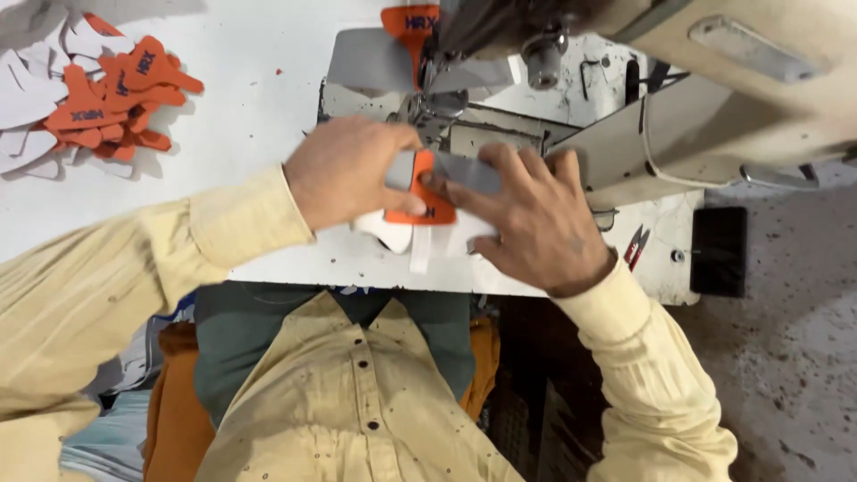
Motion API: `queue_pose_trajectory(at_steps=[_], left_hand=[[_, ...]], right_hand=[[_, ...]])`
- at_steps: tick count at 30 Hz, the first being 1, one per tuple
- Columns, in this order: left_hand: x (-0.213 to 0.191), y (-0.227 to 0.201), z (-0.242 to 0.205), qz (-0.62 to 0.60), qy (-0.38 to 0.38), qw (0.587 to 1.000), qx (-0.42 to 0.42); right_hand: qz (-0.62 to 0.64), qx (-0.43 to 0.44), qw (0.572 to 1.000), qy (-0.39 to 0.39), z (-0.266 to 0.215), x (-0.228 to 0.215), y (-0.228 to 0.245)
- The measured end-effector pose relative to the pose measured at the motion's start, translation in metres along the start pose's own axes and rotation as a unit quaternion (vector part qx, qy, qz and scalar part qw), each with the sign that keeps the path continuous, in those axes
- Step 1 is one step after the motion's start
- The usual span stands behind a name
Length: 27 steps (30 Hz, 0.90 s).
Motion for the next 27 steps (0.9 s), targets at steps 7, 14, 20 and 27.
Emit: queue_pose_trajectory(at_steps=[7, 14, 20, 27], left_hand=[[-0.018, 0.035, 0.033, -0.033, -0.006, 0.999, -0.007], [-0.030, 0.043, 0.052, -0.031, 0.009, 0.999, -0.016], [-0.033, 0.049, 0.056, -0.044, 0.002, 0.999, 0.016], [-0.033, 0.059, 0.061, 0.004, 0.021, 1.000, 0.002]], right_hand=[[0.017, -0.009, 1.000, -0.007, 0.038, 0.013, -0.030], [0.010, 0.021, 0.999, 0.028, 0.052, 0.016, -0.043], [0.025, 0.030, 0.999, 0.024, 0.053, 0.020, -0.043], [0.012, 0.028, 0.999, -0.019, 0.051, 0.022, -0.043]])
Point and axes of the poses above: each hand's wrist, its own z-axis towards the middle knuckle, its own x-axis out of the palm, y = z × x, the point moved 5 cm from there along z, towards the middle knuckle, and after that the axes turned 5 degrees about x, right-handed, at the moved point
